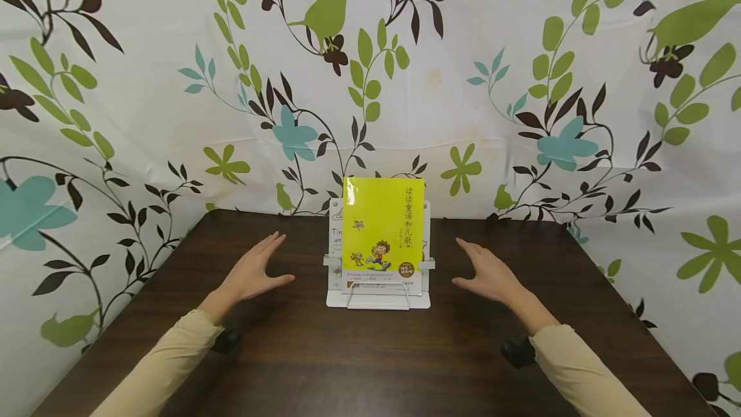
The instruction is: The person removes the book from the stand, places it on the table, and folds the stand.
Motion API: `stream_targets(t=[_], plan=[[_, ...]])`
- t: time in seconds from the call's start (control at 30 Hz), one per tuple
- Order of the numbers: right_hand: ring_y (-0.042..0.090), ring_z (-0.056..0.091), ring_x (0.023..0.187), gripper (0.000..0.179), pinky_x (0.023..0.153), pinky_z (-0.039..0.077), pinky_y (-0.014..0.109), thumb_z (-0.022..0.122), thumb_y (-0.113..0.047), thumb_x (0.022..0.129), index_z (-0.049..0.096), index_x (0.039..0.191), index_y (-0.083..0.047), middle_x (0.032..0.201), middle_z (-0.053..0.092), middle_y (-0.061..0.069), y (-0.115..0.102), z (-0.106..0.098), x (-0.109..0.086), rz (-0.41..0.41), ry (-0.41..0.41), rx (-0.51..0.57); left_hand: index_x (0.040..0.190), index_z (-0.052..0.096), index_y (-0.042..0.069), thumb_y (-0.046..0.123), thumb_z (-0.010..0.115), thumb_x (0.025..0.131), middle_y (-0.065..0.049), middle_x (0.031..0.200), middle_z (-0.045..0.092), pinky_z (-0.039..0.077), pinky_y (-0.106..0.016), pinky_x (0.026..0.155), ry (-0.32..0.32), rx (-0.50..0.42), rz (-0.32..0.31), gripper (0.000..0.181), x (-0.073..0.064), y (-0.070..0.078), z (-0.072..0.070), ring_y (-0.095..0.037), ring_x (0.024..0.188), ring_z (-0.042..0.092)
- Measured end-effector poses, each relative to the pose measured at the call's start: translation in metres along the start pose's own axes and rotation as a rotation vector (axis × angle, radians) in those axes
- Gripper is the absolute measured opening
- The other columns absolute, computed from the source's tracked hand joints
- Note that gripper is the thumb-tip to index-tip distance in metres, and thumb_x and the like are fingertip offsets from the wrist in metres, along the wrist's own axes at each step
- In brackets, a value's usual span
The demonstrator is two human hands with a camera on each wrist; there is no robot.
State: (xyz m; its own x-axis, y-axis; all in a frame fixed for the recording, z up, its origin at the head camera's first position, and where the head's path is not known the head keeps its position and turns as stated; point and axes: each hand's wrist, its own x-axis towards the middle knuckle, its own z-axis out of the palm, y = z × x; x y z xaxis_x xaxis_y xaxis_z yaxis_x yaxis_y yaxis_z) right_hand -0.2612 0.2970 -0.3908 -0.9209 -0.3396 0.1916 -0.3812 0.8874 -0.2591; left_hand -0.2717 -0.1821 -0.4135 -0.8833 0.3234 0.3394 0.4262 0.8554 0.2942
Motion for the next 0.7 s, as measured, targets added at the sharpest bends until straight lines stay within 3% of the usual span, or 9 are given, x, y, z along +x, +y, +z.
stream_targets(t=[0.17, 0.4, 0.7], plan=[[0.041, 0.042, 0.116, 0.086, 0.091, 0.037, 0.055, 0.073, -0.037, 0.074, 0.032, 0.138, 0.001, 0.133, 0.041, 0.025, -0.005, -0.001, 0.004, -0.015, 0.040, 0.085, 0.139, 0.034, 0.004, 0.038, 0.073, 0.071, -0.020, 0.140, 0.035, 0.034, -0.055, 0.095, 0.039, -0.115, -0.032, 0.085, 0.002, 0.010, 0.002, -0.040, 0.123, 0.037], [0.040, 0.051, 0.104, 0.075, 0.084, 0.043, 0.053, 0.075, -0.021, 0.073, 0.036, 0.133, 0.003, 0.121, 0.049, 0.026, -0.017, 0.001, 0.012, -0.057, 0.113, 0.244, 0.136, 0.038, 0.004, 0.020, 0.078, 0.069, -0.017, 0.130, 0.046, 0.045, -0.048, 0.083, 0.126, -0.298, -0.035, 0.080, 0.009, 0.028, 0.010, -0.031, 0.106, 0.054], [0.035, 0.056, 0.095, 0.064, 0.081, 0.046, 0.050, 0.073, -0.013, 0.075, 0.042, 0.128, 0.003, 0.109, 0.053, 0.023, -0.035, 0.004, 0.023, -0.058, 0.155, 0.369, 0.131, 0.044, 0.004, 0.008, 0.079, 0.067, -0.017, 0.119, 0.053, 0.051, -0.041, 0.077, 0.209, -0.489, -0.018, 0.072, 0.029, 0.054, 0.017, -0.028, 0.097, 0.060]])
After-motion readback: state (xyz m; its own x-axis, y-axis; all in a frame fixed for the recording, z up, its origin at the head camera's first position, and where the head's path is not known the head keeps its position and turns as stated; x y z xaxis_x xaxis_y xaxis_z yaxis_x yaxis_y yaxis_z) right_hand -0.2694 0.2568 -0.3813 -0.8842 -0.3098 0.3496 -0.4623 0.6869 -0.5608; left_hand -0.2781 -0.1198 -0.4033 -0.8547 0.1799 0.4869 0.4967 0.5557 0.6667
